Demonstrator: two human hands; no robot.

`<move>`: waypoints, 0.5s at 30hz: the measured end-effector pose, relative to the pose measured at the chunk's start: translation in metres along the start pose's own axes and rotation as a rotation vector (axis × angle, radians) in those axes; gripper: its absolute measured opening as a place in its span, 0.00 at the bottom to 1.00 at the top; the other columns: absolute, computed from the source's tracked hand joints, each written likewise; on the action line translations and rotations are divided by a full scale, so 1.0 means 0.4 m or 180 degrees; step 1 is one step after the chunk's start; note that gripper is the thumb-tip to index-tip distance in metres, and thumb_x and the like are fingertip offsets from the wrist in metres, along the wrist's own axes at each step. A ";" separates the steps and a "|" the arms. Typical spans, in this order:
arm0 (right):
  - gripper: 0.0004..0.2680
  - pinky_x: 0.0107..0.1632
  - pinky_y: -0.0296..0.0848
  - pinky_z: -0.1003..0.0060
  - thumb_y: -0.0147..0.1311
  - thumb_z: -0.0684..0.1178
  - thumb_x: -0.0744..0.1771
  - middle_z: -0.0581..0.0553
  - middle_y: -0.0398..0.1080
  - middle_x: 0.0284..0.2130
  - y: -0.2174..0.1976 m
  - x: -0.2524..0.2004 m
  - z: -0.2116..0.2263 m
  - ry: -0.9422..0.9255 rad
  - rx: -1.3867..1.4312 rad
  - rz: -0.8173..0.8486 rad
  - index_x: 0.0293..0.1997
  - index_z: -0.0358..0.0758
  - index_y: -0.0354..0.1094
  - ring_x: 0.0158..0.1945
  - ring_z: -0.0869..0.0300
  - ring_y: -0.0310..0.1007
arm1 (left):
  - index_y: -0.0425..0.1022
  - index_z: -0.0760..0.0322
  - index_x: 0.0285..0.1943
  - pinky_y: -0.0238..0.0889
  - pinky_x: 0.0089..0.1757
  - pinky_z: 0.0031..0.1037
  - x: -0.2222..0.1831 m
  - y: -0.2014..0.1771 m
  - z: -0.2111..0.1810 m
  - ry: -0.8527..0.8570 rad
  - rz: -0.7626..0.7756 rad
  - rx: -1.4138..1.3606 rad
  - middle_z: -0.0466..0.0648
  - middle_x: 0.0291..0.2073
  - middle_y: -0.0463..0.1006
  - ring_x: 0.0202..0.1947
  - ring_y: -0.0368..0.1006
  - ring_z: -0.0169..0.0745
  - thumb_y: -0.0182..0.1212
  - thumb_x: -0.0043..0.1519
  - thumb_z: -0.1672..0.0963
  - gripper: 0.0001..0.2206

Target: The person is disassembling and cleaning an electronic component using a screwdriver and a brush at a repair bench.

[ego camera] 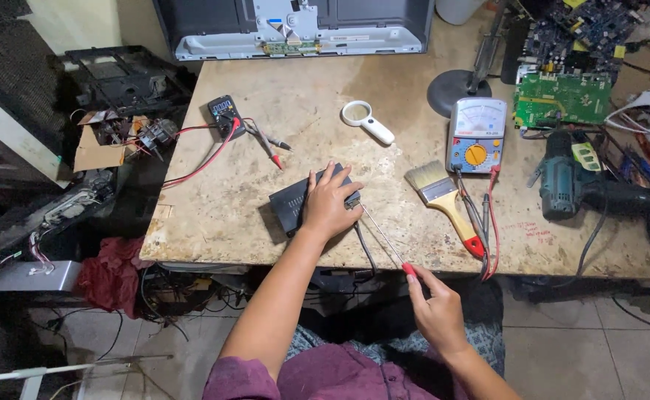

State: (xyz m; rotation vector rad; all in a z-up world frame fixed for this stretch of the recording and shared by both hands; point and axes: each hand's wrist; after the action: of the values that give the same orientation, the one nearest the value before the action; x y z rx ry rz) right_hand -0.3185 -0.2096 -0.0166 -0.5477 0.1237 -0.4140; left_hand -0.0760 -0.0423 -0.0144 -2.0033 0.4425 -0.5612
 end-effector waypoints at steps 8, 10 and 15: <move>0.13 0.24 0.59 0.69 0.52 0.52 0.68 0.52 0.81 0.49 -0.005 0.006 0.005 0.0393 0.0061 0.0175 0.59 0.50 0.76 0.13 0.68 0.50 | 0.82 0.45 0.56 0.28 0.68 0.66 -0.001 0.008 0.005 0.0065 -0.0087 -0.0006 0.47 0.69 0.67 0.75 0.48 0.59 0.68 0.53 0.49 0.20; 0.13 0.26 0.60 0.69 0.53 0.52 0.68 0.52 0.82 0.46 -0.016 0.008 0.036 0.0652 0.0163 0.0222 0.58 0.48 0.77 0.15 0.67 0.53 | 0.83 0.44 0.55 0.28 0.68 0.66 -0.002 0.005 0.002 0.0066 -0.0088 -0.0004 0.48 0.69 0.67 0.75 0.48 0.59 0.68 0.53 0.49 0.19; 0.11 0.22 0.48 0.69 0.54 0.47 0.69 0.45 0.64 0.18 -0.006 0.048 -0.005 0.1483 0.1485 0.0452 0.53 0.36 0.80 0.18 0.63 0.54 | 0.83 0.43 0.53 0.31 0.68 0.65 -0.003 -0.009 -0.004 0.0105 -0.0053 0.0099 0.47 0.69 0.67 0.74 0.50 0.61 0.68 0.53 0.49 0.17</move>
State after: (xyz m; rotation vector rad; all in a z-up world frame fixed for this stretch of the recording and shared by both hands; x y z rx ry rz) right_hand -0.3022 -0.2205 -0.0173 0.0252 0.4971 -0.4094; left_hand -0.0774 -0.0413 -0.0110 -1.9719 0.4349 -0.6090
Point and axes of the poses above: each hand's wrist, its own x-axis towards the middle knuckle, its own y-axis out of the palm, z = x × y
